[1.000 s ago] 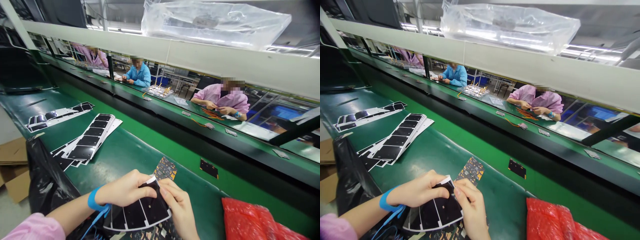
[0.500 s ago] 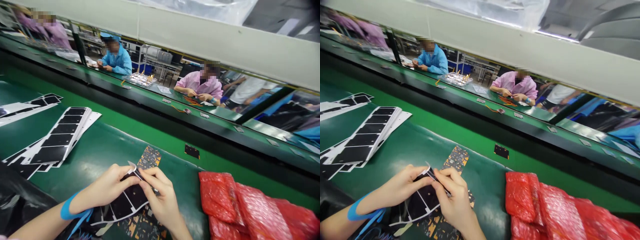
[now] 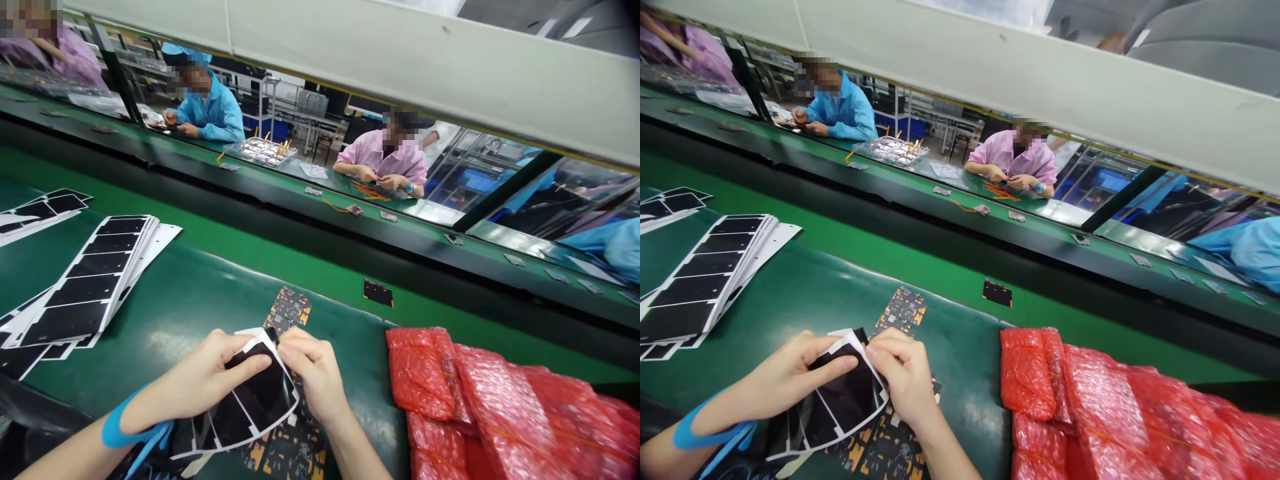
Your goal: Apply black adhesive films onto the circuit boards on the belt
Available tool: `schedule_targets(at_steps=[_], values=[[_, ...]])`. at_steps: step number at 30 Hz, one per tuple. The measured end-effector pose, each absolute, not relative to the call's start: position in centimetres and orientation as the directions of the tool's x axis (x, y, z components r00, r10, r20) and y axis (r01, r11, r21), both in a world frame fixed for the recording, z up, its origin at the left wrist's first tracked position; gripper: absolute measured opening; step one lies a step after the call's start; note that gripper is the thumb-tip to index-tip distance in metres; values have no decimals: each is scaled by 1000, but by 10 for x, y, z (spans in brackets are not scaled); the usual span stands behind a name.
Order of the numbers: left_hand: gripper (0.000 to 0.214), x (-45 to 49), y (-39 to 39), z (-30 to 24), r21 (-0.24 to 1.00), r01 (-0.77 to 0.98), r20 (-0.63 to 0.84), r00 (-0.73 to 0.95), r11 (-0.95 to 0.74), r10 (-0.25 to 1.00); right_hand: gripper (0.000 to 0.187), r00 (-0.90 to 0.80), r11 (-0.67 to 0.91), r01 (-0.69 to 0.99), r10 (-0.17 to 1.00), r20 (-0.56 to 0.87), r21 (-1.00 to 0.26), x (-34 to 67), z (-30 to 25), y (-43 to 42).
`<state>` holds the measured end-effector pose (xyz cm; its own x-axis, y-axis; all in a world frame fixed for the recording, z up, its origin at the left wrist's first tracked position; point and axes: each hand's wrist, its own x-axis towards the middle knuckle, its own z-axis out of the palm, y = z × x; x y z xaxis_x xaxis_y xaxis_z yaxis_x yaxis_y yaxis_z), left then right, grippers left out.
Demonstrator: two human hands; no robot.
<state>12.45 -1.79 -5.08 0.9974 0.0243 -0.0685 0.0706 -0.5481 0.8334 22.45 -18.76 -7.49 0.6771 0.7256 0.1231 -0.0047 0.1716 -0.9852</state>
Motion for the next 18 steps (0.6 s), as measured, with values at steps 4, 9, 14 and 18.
schedule_targets(at_steps=[4, 9, 14, 18], values=[[56, 122, -9, -48, 733, 168, -83, 984, -660, 158, 27, 886, 299, -329, 426, -184, -896, 240, -86, -179], [68, 130, -20, -46, 141, 256, -146, 961, -956, 236, 36, 987, 301, -128, 134, -91, -945, 252, -80, -180], [78, 141, -34, -46, -35, 78, -296, 951, -996, 85, 44, 851, 329, -138, 521, 58, -934, 232, -61, -184], [52, 131, -13, -47, 340, 11, -213, 975, -940, -66, 45, 875, 340, -76, 473, 100, -938, 241, -54, -205]])
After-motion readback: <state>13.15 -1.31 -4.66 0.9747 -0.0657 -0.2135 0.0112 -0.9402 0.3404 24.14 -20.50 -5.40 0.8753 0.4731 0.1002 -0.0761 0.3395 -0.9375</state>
